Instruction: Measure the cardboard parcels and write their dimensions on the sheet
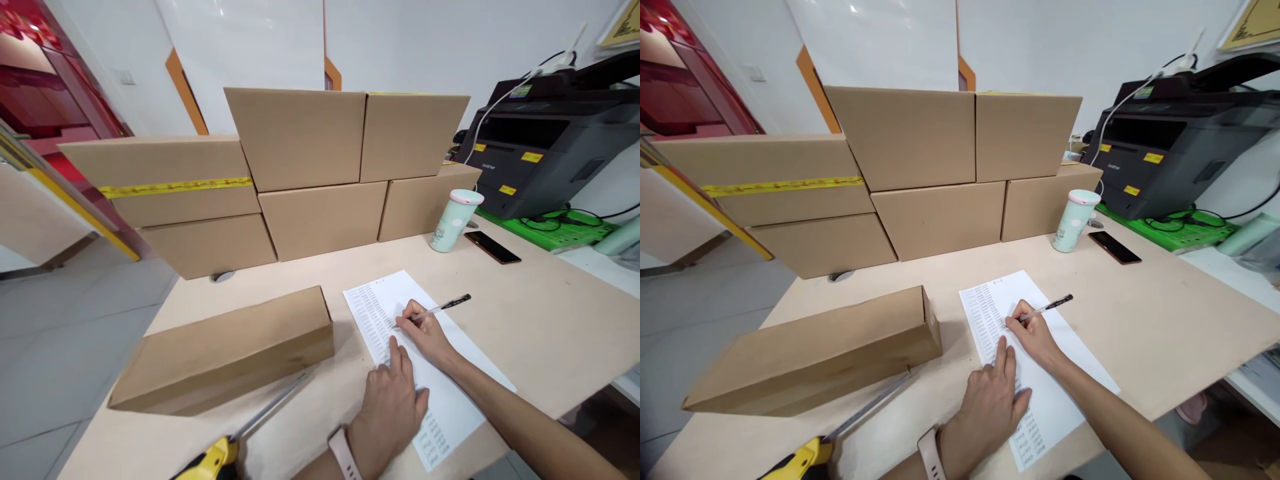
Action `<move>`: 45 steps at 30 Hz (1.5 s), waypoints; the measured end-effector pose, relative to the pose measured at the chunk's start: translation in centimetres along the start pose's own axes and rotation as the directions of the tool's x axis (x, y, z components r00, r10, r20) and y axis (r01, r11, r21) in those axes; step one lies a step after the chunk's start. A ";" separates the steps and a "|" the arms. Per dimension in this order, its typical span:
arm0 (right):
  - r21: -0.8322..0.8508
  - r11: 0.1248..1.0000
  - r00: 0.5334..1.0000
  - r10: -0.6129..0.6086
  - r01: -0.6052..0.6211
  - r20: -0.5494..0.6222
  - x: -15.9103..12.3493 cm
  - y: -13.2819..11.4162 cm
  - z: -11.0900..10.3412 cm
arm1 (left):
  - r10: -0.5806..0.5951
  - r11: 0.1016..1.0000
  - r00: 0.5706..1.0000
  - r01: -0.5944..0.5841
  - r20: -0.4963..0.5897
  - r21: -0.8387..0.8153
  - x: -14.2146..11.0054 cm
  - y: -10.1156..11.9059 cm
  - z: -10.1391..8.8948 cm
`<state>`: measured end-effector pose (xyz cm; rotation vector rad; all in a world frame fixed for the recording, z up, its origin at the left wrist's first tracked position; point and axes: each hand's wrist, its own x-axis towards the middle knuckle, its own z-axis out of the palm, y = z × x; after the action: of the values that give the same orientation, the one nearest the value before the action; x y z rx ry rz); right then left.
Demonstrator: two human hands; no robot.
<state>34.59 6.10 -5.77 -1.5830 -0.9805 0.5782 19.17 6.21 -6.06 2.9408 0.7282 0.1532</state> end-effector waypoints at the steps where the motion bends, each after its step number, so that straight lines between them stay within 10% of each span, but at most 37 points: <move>1: 0.011 1.000 1.000 0.000 0.000 0.016 -0.1 0.0 0.0 | -0.001 1.000 1.000 0.001 -0.006 0.002 0.0 0.0 0.0; 6: 0.104 0.987 0.990 0.117 -0.125 0.081 -0.2 0.3 0.2 | -0.007 1.000 1.000 0.007 -0.030 0.010 -0.2 0.1 0.3; 15: -0.163 0.986 0.999 -0.014 0.021 0.039 -0.3 0.4 -0.1 | 0.002 1.000 0.998 -0.001 -0.055 0.020 -0.1 0.1 0.7; 45: -0.213 0.977 0.998 -0.020 0.032 0.058 -0.2 0.5 0.1 | -0.002 0.996 0.994 0.012 -0.105 0.087 -0.5 0.1 -0.3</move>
<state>34.59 5.97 -6.29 -1.7483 -1.1343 0.5143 18.74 5.94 -5.83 3.0327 0.7784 0.2838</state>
